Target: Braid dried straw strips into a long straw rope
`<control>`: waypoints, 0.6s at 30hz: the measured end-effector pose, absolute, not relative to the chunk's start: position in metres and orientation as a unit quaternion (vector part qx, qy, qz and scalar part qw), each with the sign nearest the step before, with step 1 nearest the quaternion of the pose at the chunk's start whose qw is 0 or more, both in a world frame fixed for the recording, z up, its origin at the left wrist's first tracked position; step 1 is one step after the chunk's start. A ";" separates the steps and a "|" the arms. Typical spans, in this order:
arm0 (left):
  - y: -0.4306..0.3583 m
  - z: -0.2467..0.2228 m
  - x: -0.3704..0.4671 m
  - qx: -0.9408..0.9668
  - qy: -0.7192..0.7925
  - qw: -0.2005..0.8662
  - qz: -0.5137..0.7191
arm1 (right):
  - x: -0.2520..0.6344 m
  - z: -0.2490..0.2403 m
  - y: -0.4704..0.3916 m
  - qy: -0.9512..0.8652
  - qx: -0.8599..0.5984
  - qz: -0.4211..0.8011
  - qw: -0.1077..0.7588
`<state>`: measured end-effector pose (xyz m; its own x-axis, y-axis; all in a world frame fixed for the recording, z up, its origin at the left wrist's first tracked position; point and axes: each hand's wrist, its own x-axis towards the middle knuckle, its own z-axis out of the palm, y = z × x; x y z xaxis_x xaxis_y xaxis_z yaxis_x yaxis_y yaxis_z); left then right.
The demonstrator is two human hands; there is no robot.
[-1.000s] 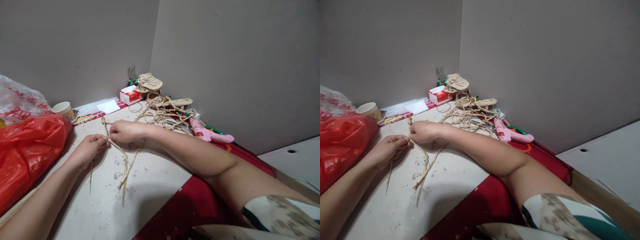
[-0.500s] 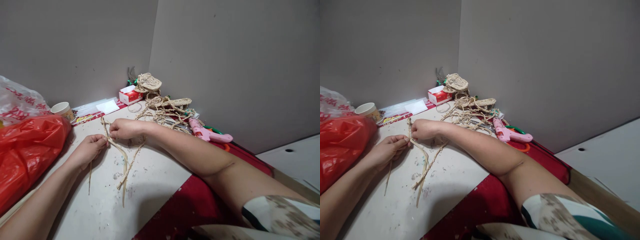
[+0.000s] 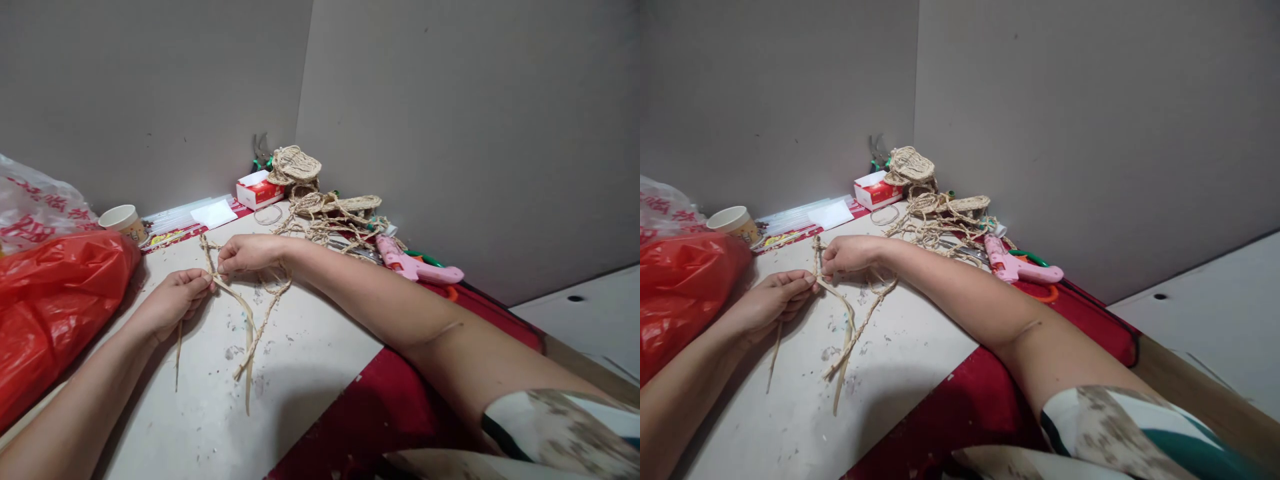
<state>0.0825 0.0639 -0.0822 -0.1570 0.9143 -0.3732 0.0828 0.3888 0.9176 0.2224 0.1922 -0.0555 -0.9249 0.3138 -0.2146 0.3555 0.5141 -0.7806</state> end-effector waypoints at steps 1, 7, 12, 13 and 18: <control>0.064 -0.083 0.083 0.387 0.653 0.516 0.395 | 0.222 -0.055 0.191 0.867 0.196 -0.458 0.021; 0.064 -0.084 0.089 0.386 0.667 0.478 0.422 | 0.219 -0.051 0.167 0.909 0.209 -0.361 -0.014; 0.063 -0.082 0.087 0.343 0.629 0.545 0.435 | 0.222 -0.047 0.141 0.944 0.245 -0.214 -0.045; 0.062 -0.082 0.087 0.345 0.621 0.553 0.436 | 0.223 -0.046 0.137 0.949 0.250 -0.188 -0.042; 0.063 -0.081 0.090 0.342 0.611 0.553 0.452 | 0.227 -0.048 0.127 0.971 0.213 -0.092 -0.050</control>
<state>0.0905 0.0626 -0.0815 -0.1544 0.9171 -0.3674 -0.0821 0.3587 0.9298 0.2265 0.1274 -0.0484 -0.9041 0.4232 0.0589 0.4048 0.8924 -0.1993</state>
